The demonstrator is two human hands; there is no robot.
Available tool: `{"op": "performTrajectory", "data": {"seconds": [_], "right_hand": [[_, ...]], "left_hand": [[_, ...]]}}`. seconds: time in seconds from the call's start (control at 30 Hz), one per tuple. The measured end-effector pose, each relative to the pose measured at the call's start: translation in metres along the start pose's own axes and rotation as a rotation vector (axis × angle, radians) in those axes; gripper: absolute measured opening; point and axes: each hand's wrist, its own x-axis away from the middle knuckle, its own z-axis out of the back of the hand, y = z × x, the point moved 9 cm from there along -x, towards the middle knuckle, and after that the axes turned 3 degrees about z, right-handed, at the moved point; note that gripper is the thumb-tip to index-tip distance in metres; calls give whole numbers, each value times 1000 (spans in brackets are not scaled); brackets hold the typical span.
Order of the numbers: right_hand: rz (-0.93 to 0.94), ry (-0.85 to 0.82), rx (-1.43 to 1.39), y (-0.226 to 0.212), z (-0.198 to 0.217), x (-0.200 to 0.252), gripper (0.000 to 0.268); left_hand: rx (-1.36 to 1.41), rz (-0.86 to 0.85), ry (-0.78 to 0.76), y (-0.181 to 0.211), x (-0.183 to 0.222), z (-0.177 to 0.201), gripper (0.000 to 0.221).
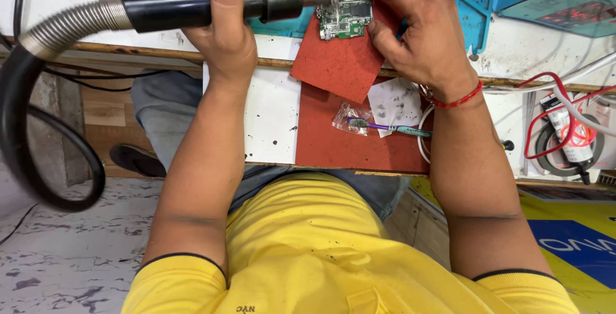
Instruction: The person applies a heat gun to a circuit board and uses a tool to touch the components on the board.
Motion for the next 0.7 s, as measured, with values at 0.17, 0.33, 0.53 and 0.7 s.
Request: {"op": "performTrajectory", "data": {"seconds": [0.17,0.33,0.53,0.7], "right_hand": [[-6,-10,22,-1,0,1,33],[32,5,54,-2,2,1,33],[9,8,9,4,0,2,32],[16,6,33,0,2,1,35]], "left_hand": [[-232,-58,-74,12,4,-10,30],[-113,-8,-107,5,0,-6,32],[-149,17,-113,7,1,-5,33],[-73,24,-65,2,-3,-7,30]]}}
